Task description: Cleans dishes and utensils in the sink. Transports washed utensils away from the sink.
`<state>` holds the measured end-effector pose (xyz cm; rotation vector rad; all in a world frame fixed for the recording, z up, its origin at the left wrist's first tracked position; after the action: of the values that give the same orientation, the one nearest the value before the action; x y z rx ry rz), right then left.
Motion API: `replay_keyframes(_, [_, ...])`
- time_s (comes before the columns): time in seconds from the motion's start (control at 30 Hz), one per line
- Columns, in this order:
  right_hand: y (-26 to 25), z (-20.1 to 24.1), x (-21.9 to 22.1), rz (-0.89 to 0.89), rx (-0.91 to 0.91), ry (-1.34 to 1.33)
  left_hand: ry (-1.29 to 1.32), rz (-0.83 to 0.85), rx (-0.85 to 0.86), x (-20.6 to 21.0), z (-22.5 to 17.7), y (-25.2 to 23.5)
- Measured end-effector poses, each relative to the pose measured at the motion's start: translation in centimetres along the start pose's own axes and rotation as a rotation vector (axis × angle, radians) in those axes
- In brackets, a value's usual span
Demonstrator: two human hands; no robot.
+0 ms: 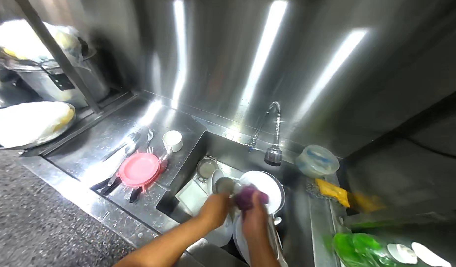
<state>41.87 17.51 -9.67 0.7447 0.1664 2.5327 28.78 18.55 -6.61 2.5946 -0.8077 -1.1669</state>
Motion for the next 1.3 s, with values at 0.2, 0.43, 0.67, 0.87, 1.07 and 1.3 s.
replay_keyframes(0.2, [-2.4,1.9,1.6,0.084,-0.191,0.253,0.060,0.051,0.005,1.8,-1.6,0.9])
replay_keyframes(0.43, [-9.6,15.0,-4.8,-0.363,-0.559,0.575,0.128,0.065,-0.019,2.5,1.0,2.7])
replay_keyframes(0.67, [-16.4,24.1,-3.6,-0.264,-0.613,1.025,0.471,0.032,-0.035,1.9,1.5,-0.2])
replay_keyframes(0.87, [-8.5,8.9,-0.3,0.147,-0.361,0.540,0.173,-0.484,-0.002,-10.3,4.2,3.4])
replay_keyframes(1.07, [1.0,-7.7,10.2,0.645,0.054,0.772,-0.042,-0.730,-0.581,-24.5,16.1,12.0])
replay_keyframes(1.3, [9.7,-15.9,28.0,1.248,-0.623,1.296,-0.175,-0.640,-0.748,-30.7,32.0,12.0])
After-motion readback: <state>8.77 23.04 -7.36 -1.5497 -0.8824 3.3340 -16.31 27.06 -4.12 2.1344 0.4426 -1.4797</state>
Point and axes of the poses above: each hand's wrist, its own y-axis away from the middle knuckle, its own x-axis out of the palm, z = x × y, the point moved 9 cm from there along -y, towards the middle knuckle, and after that the axes turned 6 degrees about -y, right-handed, at the moved point
